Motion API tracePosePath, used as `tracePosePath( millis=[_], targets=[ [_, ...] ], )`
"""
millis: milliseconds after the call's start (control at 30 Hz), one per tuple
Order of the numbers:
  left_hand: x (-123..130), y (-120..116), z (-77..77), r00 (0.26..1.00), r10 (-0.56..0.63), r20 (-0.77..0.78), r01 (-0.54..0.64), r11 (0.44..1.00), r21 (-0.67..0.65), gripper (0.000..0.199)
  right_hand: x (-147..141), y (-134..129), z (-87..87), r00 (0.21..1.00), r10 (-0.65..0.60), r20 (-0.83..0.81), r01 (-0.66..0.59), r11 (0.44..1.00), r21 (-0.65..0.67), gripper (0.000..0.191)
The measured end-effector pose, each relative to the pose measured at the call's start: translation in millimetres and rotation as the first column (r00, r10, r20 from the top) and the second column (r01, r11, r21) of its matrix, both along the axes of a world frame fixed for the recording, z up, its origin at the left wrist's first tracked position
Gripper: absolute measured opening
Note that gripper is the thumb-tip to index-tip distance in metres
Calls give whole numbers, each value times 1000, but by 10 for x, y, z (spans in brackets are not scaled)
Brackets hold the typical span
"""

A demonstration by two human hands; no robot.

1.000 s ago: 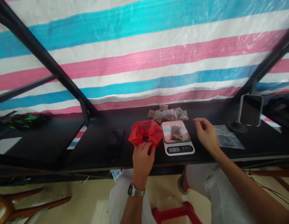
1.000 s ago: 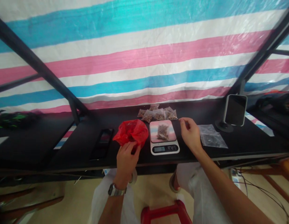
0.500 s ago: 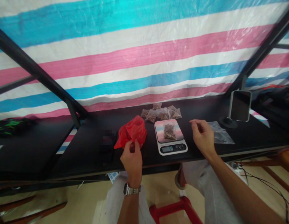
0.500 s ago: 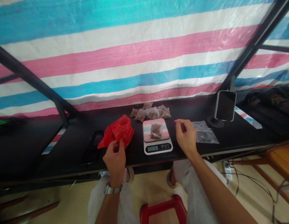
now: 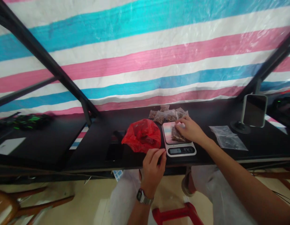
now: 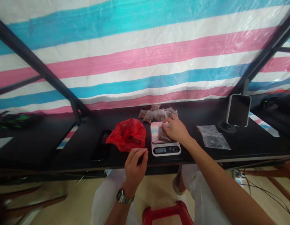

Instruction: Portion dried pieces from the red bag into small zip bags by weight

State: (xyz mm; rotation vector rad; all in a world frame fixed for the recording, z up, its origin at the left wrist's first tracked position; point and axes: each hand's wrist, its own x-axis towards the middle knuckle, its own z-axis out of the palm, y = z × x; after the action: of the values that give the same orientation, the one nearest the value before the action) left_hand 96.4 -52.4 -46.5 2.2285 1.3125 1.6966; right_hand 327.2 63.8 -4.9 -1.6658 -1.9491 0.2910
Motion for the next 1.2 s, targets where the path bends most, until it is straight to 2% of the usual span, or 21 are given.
tracePosePath(
  millis=[100,167,233,300,367,400,467,500,533,567,633,700,733,767,833,933,1000,1067,1133,1200],
  targets=[
    [-21,-50,-3,998,-24,64,28,998,-56,12,-41,-44,97,990,112,-80,-106,992,74,18],
    [-62,-71,-3,987,-37,159,59,989,-136,13,-72,-173,246,962,231,-142,-216,969,118,21],
    [-119,-84,2,956,-58,286,123,969,-214,28,-137,-363,455,917,356,-177,-342,934,105,24],
    [-191,-92,12,903,-93,420,222,937,-271,53,-252,-576,679,872,449,-195,-438,894,99,25],
    [-275,-102,27,832,-155,532,374,866,-332,80,-418,-768,862,809,555,-193,-559,828,36,20],
    [-320,-109,33,788,-196,584,467,809,-358,90,-513,-845,925,772,601,-205,-611,792,20,18],
    [-409,-126,44,692,-280,666,648,646,-403,100,-703,-947,992,693,687,-219,-711,701,-49,13],
    [-449,-135,47,656,-306,690,708,567,-421,99,-788,-972,1000,665,715,-216,-742,666,-79,13],
    [-485,-143,51,636,-317,704,740,511,-438,96,-862,-983,998,644,735,-212,-763,638,-105,13],
    [-514,-148,55,632,-319,706,749,484,-452,92,-923,-980,989,632,746,-209,-774,621,-124,14],
    [-555,-147,67,637,-316,703,748,472,-466,84,-1009,-942,967,624,749,-224,-781,604,-155,13],
    [-579,-127,86,620,-298,726,759,462,-458,85,-1071,-866,939,640,724,-256,-767,622,-158,8],
    [-587,-112,96,608,-273,745,764,458,-455,85,-1101,-813,918,666,698,-264,-743,652,-149,11],
    [-595,-97,107,602,-232,764,757,470,-454,85,-1134,-752,891,701,665,-259,-707,695,-131,14],
    [-611,-75,128,618,-134,774,697,548,-462,81,-1211,-605,815,777,601,-188,-624,775,-100,18],
    [-629,-79,147,713,-38,701,529,685,-501,73,-1329,-369,667,825,557,97,-544,829,-133,20],
    [-634,-98,144,801,-13,598,403,751,-523,65,-1386,-241,578,802,512,309,-472,859,-198,20],
    [-633,-113,132,871,-3,492,289,812,-507,56,-1414,-156,515,759,478,442,-408,878,-250,20],
    [-631,-115,117,908,-5,420,218,859,-462,50,-1415,-110,480,735,464,494,-373,885,-277,18],
    [-632,-105,107,923,-13,384,192,882,-431,45,-1400,-87,469,736,458,498,-354,888,-294,16]
  ],
)
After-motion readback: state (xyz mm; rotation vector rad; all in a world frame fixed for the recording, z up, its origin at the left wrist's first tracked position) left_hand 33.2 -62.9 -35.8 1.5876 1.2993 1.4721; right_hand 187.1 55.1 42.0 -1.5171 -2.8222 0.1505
